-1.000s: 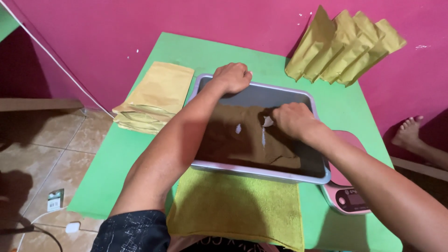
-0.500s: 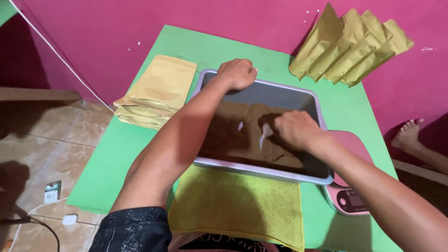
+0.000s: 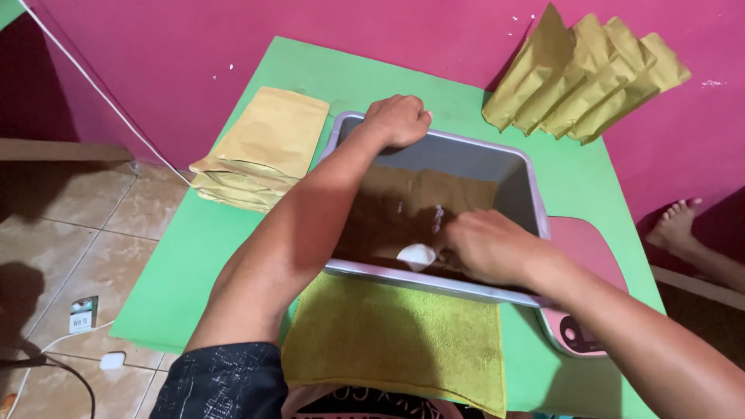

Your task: Mixing a white additive into coffee powder in a tray using a spoon and hands to ensure a uniform blend.

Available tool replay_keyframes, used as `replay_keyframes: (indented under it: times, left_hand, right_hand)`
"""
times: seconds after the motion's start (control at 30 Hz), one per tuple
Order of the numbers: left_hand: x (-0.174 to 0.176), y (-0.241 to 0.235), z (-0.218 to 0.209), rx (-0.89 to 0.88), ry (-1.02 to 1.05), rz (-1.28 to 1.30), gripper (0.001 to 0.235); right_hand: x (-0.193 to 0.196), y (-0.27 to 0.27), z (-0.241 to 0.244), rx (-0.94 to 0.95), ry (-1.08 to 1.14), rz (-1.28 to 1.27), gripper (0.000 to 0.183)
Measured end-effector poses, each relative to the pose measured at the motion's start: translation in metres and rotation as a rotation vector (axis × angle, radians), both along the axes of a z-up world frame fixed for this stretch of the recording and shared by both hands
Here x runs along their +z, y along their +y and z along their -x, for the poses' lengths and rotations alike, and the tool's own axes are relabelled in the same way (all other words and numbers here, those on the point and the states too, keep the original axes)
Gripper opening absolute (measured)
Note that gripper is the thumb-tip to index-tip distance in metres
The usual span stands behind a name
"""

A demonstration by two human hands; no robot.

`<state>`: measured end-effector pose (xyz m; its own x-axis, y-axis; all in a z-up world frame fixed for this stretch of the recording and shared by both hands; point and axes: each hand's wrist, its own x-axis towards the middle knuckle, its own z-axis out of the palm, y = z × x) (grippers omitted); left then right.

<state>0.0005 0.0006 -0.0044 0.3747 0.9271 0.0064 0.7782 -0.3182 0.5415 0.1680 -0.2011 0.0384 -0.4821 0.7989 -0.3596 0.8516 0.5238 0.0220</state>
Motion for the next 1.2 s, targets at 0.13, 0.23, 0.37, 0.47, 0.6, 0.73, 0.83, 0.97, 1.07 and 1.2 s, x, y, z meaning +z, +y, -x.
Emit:
replay_keyframes:
  times: [0.13, 0.23, 0.37, 0.47, 0.6, 0.73, 0.83, 0.97, 1.07, 1.2]
  left_hand:
    - [0.003, 0.002, -0.001, 0.003, 0.015, -0.007, 0.051]
    - [0.0, 0.001, 0.0, 0.008, 0.004, 0.002, 0.049]
    - [0.005, -0.003, 0.001, 0.009, 0.011, 0.005, 0.051]
    - [0.002, 0.004, 0.0, 0.01, 0.016, 0.007, 0.051]
    - [0.01, -0.01, 0.001, 0.017, 0.014, 0.017, 0.051]
    - [0.006, -0.005, -0.001, 0.04, -0.025, -0.019, 0.05]
    - [0.018, -0.016, 0.001, 0.034, -0.097, -0.041, 0.048]
    - [0.022, -0.006, -0.009, 0.014, 0.03, -0.077, 0.051]
    - [0.022, 0.001, -0.026, 0.004, 0.146, -0.116, 0.054]
    - [0.004, -0.017, -0.044, -0.021, 0.182, -0.043, 0.06]
  right_hand:
    - [-0.033, 0.046, -0.026, 0.007, 0.075, -0.017, 0.025]
    - [-0.058, 0.095, -0.063, -0.112, 0.016, -0.093, 0.037]
    - [-0.055, 0.121, -0.066, -0.083, -0.13, -0.329, 0.028]
    - [0.018, 0.061, 0.01, -0.052, -0.099, -0.272, 0.025]
    - [-0.008, 0.056, 0.025, 0.049, -0.002, -0.036, 0.018]
    - [-0.018, 0.088, 0.024, -0.13, -0.106, -0.007, 0.025]
    - [-0.023, 0.112, 0.02, -0.188, -0.228, -0.034, 0.023]
    - [-0.046, 0.132, 0.016, -0.215, -0.201, -0.023, 0.03]
    - [-0.036, 0.121, 0.023, -0.206, -0.181, -0.032, 0.026]
    - [-0.046, 0.126, 0.034, -0.336, -0.118, -0.021, 0.032]
